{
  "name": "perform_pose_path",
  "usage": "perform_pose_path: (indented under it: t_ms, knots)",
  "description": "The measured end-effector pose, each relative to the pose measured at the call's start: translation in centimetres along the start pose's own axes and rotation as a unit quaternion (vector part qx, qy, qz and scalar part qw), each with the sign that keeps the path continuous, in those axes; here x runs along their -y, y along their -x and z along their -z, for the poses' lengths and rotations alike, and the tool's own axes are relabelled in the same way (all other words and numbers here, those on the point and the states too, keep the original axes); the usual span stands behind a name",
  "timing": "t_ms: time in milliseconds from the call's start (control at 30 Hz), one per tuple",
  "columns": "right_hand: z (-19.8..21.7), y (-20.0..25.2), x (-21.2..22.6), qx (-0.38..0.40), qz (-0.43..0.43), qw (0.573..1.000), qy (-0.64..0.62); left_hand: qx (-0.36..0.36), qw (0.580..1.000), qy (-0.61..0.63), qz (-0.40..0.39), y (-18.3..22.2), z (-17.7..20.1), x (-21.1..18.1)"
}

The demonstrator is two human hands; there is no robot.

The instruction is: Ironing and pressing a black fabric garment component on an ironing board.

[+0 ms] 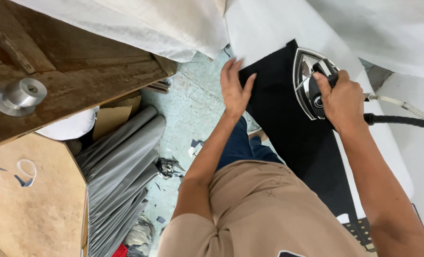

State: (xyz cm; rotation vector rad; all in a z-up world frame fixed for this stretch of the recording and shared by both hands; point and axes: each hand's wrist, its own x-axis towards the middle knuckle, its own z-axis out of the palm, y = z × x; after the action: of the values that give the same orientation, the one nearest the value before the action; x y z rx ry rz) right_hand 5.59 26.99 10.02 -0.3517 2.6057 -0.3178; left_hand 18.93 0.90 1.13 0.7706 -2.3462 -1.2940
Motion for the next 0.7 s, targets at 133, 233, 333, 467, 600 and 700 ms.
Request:
perform_pose_path:
  t_ms: [133,233,333,467,600,700]
  knots:
    - [0.2,0.7,-0.4,0.003,0.012,1.000,0.001,0.019,0.992,-0.092,-0.084,-2.1,-3.4,-1.5]
    - [0.4,1.3,-0.2,0.002,0.025,1.000,0.007,0.011,0.986,-0.123,-0.107,-4.0,-6.3,-1.9]
    - [-0.1,1.4,-1.0,-0.007,0.045,0.999,0.015,0.006,0.982,-0.153,-0.114,-5.6,-8.2,-1.6]
    - [-0.1,1.8,-1.0,-0.003,0.047,0.999,0.017,0.015,0.986,-0.134,-0.096,-6.6,-7.9,-2.3]
    - [0.3,1.7,-0.6,0.025,0.015,0.999,0.019,0.011,0.986,-0.130,-0.105,-7.0,-8.0,-2.4]
    - [0.8,2.0,-0.2,0.042,-0.002,0.999,0.022,0.045,0.984,-0.130,-0.112,-7.3,-8.0,-2.1]
